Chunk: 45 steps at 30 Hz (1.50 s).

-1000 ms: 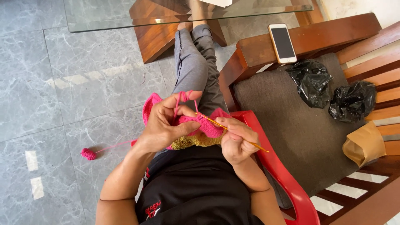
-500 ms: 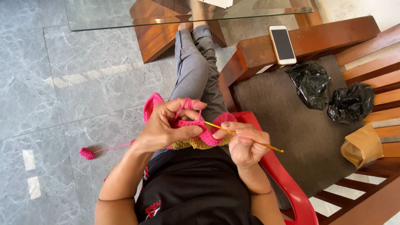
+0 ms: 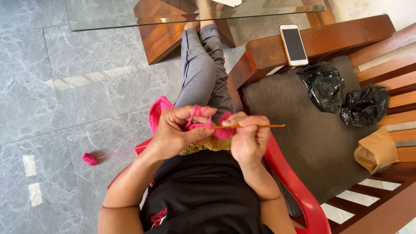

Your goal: A person is crocheting a piece of fabric using pink and yellow yarn and a crochet hook while sitting in a chair.

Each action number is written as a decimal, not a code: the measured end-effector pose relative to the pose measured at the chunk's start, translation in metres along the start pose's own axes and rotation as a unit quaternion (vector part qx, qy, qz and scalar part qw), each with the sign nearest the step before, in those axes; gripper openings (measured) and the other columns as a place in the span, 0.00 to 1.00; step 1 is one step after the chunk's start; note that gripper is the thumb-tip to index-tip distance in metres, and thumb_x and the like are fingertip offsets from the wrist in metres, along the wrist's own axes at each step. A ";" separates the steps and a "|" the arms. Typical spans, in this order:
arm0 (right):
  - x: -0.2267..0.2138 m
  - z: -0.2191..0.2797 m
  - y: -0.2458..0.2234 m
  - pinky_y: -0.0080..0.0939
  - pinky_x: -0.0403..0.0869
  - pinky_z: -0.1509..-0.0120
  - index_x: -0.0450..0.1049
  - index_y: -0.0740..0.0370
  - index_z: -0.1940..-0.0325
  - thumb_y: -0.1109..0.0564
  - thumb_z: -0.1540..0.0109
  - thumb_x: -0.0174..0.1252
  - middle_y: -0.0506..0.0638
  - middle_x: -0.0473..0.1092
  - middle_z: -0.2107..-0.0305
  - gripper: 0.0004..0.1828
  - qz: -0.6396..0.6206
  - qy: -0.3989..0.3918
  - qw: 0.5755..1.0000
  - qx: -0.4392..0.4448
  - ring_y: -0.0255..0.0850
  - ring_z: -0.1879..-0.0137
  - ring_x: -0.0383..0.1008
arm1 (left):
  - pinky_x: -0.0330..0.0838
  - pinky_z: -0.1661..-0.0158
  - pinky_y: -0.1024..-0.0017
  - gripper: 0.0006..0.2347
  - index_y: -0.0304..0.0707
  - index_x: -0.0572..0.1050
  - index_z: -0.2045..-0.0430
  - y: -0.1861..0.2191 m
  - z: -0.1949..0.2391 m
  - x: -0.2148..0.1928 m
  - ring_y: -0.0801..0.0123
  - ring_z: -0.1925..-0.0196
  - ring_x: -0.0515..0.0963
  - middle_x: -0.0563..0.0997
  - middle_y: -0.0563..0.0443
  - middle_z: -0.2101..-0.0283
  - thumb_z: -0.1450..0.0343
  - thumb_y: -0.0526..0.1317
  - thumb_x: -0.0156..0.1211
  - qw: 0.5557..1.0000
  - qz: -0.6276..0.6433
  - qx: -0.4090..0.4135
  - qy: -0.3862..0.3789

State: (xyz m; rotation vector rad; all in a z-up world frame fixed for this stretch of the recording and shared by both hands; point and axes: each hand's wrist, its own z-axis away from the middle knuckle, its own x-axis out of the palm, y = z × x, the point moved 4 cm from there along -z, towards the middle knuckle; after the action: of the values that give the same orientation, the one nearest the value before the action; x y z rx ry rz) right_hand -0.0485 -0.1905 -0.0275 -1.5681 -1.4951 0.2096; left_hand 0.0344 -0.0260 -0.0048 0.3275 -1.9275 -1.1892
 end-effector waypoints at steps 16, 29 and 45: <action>0.026 -0.048 -0.004 0.50 0.74 0.56 0.72 0.65 0.67 0.55 0.38 0.69 0.56 0.76 0.74 0.14 0.358 -0.289 0.885 -0.075 0.56 0.68 0.76 | 0.70 0.68 0.58 0.04 0.26 0.79 0.69 0.096 0.021 -0.050 0.48 0.72 0.77 0.76 0.40 0.73 0.27 0.28 0.69 0.755 -0.558 0.310 0.149; -0.028 -0.059 -0.023 0.34 0.70 0.70 0.72 0.62 0.58 0.57 0.31 0.57 0.50 0.69 0.77 0.05 0.310 -0.253 0.888 0.224 0.35 0.76 0.69 | 0.65 0.66 0.61 0.01 0.36 0.82 0.67 0.036 -0.021 -0.056 0.57 0.73 0.74 0.78 0.49 0.74 0.27 0.31 0.67 0.629 -0.628 0.402 0.223; -0.108 -0.014 0.092 0.55 0.71 0.35 0.76 0.52 0.40 0.42 0.35 0.64 0.55 0.74 0.46 0.23 0.645 -0.323 0.692 -0.012 0.54 0.38 0.72 | 0.62 0.72 0.65 0.08 0.46 0.71 0.73 -0.171 -0.157 -0.092 0.60 0.71 0.71 0.68 0.57 0.74 0.25 0.44 0.56 0.544 -0.752 0.359 0.097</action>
State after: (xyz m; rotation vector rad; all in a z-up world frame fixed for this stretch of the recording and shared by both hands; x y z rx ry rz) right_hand -0.0016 -0.2740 -0.1331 -2.4572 -0.4843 1.6853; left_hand 0.1780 -0.1574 -0.1608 2.8331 -1.5105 -0.9453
